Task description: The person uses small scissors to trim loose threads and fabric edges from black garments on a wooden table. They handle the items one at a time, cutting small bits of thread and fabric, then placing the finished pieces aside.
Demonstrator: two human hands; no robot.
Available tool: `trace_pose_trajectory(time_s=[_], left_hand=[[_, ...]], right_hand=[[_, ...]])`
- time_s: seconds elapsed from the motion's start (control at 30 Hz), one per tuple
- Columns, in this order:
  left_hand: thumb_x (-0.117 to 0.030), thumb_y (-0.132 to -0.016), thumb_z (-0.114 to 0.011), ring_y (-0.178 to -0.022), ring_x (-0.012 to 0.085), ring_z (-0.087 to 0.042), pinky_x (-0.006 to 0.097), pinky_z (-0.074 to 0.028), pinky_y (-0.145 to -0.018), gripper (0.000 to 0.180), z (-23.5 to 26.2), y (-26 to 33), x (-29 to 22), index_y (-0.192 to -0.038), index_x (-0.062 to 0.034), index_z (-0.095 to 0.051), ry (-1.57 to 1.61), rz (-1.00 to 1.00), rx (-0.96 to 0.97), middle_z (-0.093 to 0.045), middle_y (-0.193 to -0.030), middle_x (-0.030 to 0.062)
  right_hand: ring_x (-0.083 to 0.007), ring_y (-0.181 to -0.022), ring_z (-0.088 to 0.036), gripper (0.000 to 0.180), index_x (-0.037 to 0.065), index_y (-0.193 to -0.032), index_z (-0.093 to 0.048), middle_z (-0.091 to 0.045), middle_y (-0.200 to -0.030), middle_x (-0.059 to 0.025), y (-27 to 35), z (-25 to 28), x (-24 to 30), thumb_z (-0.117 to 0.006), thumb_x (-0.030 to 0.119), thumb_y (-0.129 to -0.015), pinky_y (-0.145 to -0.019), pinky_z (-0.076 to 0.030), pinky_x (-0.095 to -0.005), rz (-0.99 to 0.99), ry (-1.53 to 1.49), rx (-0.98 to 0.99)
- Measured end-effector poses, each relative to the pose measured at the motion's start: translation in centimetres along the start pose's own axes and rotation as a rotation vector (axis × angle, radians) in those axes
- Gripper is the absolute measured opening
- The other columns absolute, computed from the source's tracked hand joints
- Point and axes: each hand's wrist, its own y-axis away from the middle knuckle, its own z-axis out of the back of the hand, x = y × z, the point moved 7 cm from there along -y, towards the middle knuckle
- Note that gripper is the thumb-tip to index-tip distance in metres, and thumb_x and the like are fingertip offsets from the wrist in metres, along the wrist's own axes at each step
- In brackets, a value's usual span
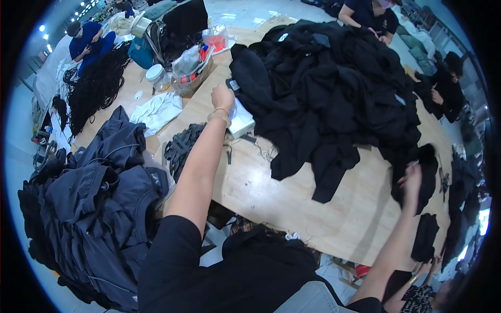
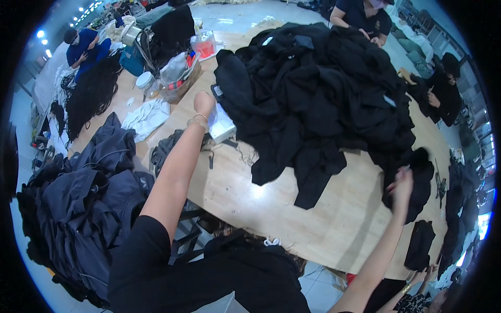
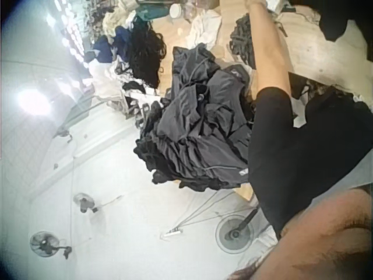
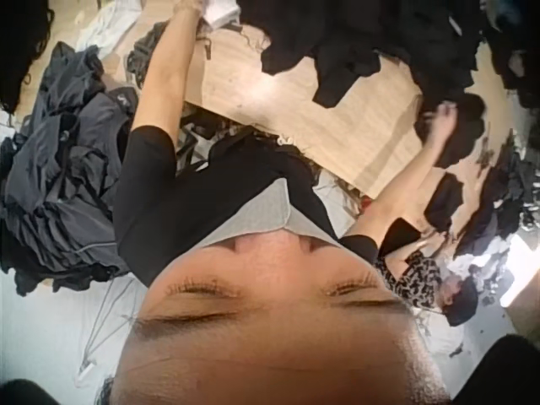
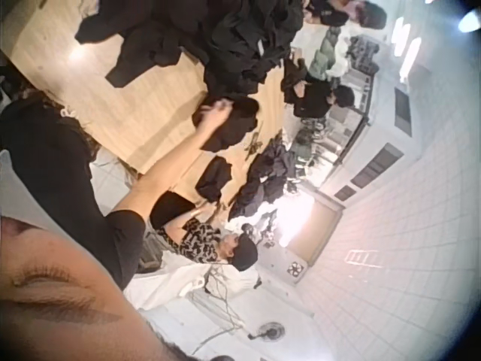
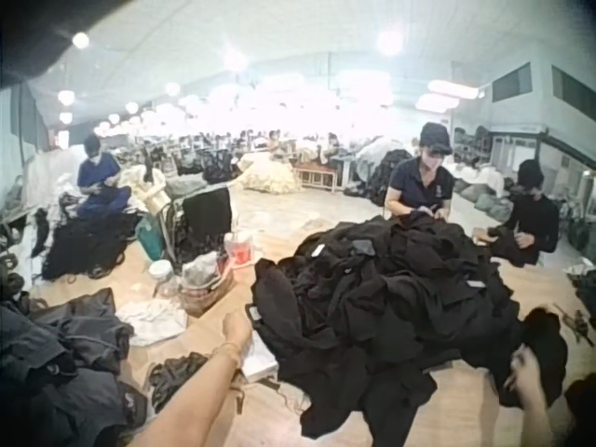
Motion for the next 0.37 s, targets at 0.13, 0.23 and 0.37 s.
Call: trace_pose_trajectory(time_s=[0.13,0.23,0.37], left_hand=[[-0.026,-0.089,-0.06,-0.12,0.0385,-0.055,0.048,-0.049,-0.097,0.041,-3.8,-0.7,-5.3,-0.117,0.003,-0.059,-0.014,0.012,0.056,-0.056,-0.126,0.0212],[-0.031,-0.091,-0.06,-0.124,0.0399,-0.05,0.049,-0.048,-0.098,0.048,-5.8,-3.8,-3.0,-0.128,-0.003,-0.052,-0.064,0.087,0.024,-0.048,-0.136,0.0188],[-0.036,-0.088,-0.064,-0.128,0.0426,-0.047,0.055,-0.044,-0.101,0.064,-6.3,-4.7,-3.0,-0.145,-0.0181,-0.039,-0.045,0.085,0.18,-0.043,-0.144,0.0166]], right_hand=[[-0.0356,-0.096,-0.059,0.023,0.001,-0.107,-0.058,-0.055,-0.096,-0.0173,6.0,-7.2,-10.7,-0.06,0.004,-0.085,-0.087,-0.048,-0.0414,0.066,0.622,-0.054],[-0.038,-0.102,-0.056,0.038,0.003,-0.12,-0.055,-0.051,-0.112,-0.0191,9.8,-11.5,-9.5,-0.064,0.005,-0.083,-0.09,-0.047,-0.0403,0.177,0.478,-0.136],[-0.0368,-0.122,-0.046,0.051,0.007,-0.133,-0.049,-0.048,-0.128,-0.0174,13.8,-10.9,-5.1,-0.065,0.007,-0.085,-0.102,-0.038,-0.0515,0.141,0.595,-0.153]])
